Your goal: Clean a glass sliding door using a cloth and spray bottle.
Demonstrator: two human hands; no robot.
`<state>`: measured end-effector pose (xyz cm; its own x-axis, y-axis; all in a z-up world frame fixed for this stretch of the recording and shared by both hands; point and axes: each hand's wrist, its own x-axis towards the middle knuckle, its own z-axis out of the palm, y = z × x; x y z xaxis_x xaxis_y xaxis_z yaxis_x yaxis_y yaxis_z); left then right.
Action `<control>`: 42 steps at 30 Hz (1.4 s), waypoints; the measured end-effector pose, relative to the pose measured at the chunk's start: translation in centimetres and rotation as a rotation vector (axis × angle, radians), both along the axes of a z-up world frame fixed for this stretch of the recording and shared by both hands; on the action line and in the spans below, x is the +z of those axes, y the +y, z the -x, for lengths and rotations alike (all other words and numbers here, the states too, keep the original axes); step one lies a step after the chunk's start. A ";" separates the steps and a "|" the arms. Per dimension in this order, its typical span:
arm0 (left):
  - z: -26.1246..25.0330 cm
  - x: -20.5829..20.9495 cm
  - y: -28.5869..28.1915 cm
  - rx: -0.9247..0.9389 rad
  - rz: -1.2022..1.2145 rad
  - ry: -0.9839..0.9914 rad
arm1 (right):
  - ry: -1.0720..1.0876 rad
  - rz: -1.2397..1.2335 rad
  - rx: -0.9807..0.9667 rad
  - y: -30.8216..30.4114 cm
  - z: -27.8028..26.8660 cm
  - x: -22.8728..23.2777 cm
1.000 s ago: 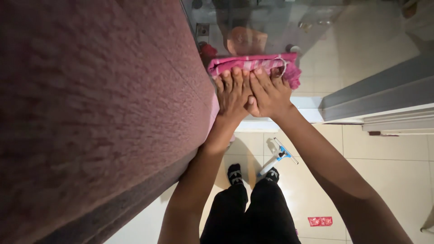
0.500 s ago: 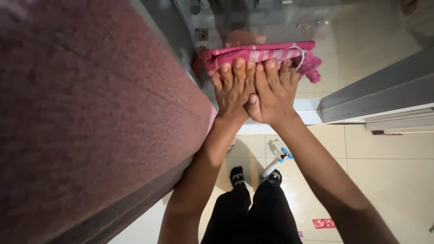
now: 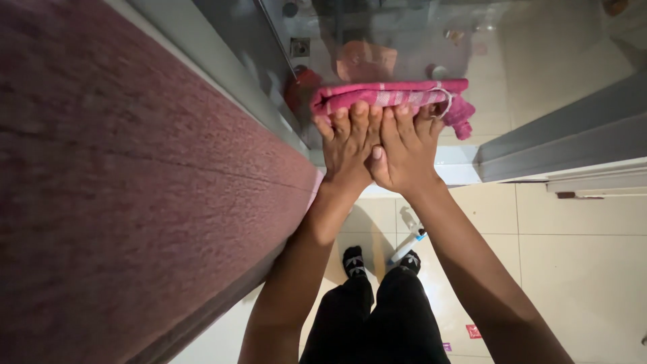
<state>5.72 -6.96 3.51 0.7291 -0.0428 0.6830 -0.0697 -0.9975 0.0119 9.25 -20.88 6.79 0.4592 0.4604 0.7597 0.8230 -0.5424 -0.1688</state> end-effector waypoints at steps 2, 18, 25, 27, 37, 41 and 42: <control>0.1 -0.3 -0.4 0.035 -0.020 0.065 | 0.016 0.020 -0.006 -0.4 0.0 -1.1; 0.5 -9.3 -1.4 0.028 -0.029 0.315 | 0.057 0.110 -0.024 -1.7 0.7 -4.2; 1.5 -6.2 -2.1 0.023 0.024 0.615 | 0.088 0.117 -0.016 -2.2 1.3 -5.1; 1.6 -5.4 -2.2 0.000 0.006 0.600 | 0.112 0.119 -0.017 -2.4 1.5 -5.3; 2.9 -5.0 -2.6 -0.064 0.094 0.586 | 0.153 0.117 -0.015 -2.9 2.4 -7.7; 3.1 -4.7 -2.7 -0.101 0.137 0.611 | 0.174 0.084 0.013 -3.2 2.5 -9.0; 3.4 -5.3 -2.7 -0.126 0.162 0.566 | 0.180 0.076 0.019 -3.4 2.6 -9.4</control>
